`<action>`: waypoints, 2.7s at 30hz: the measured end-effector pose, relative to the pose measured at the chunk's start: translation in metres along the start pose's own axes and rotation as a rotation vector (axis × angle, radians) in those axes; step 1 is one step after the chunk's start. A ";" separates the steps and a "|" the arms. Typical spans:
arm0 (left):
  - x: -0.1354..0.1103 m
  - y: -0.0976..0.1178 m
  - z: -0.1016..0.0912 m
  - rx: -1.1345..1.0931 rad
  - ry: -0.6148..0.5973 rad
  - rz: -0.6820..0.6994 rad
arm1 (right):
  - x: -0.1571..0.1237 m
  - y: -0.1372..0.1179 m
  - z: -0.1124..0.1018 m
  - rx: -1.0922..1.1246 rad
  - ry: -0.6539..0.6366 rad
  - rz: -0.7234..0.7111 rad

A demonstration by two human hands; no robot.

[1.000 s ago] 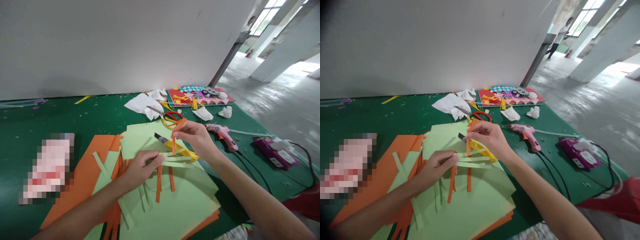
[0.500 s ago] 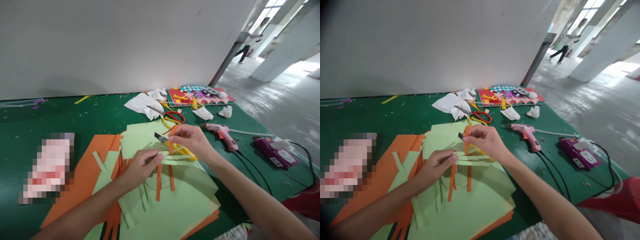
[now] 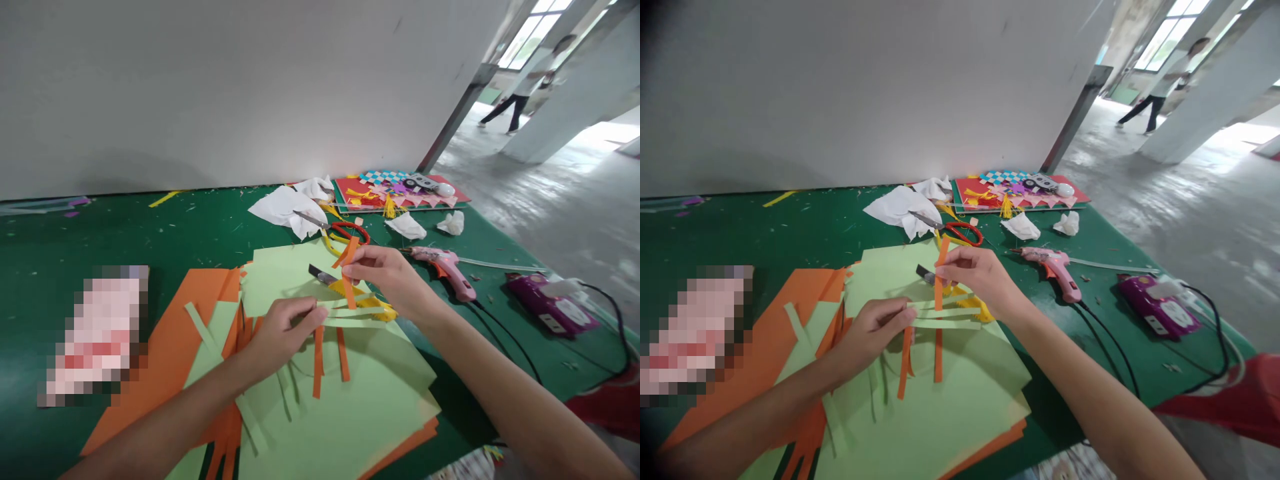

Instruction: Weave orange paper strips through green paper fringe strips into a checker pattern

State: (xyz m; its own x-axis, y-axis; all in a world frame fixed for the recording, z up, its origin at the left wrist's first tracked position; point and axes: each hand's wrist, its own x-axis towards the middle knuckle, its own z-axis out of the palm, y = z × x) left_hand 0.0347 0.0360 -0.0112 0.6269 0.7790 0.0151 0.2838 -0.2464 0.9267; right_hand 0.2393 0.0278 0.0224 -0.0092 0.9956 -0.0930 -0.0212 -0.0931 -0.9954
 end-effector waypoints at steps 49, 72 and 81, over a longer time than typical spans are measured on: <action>-0.002 0.002 -0.001 -0.030 -0.061 -0.011 | -0.002 -0.001 -0.004 -0.293 -0.053 -0.300; -0.002 -0.002 0.000 0.008 0.003 0.018 | 0.000 0.004 -0.001 -0.187 -0.152 -0.016; -0.001 -0.002 0.002 0.000 0.052 -0.009 | -0.002 0.006 0.000 -0.182 -0.111 -0.074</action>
State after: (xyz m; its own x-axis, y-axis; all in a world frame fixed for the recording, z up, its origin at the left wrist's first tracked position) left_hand 0.0347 0.0348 -0.0137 0.5859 0.8100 0.0259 0.2894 -0.2389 0.9269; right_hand 0.2396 0.0251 0.0162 -0.1242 0.9919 -0.0269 0.1547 -0.0074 -0.9879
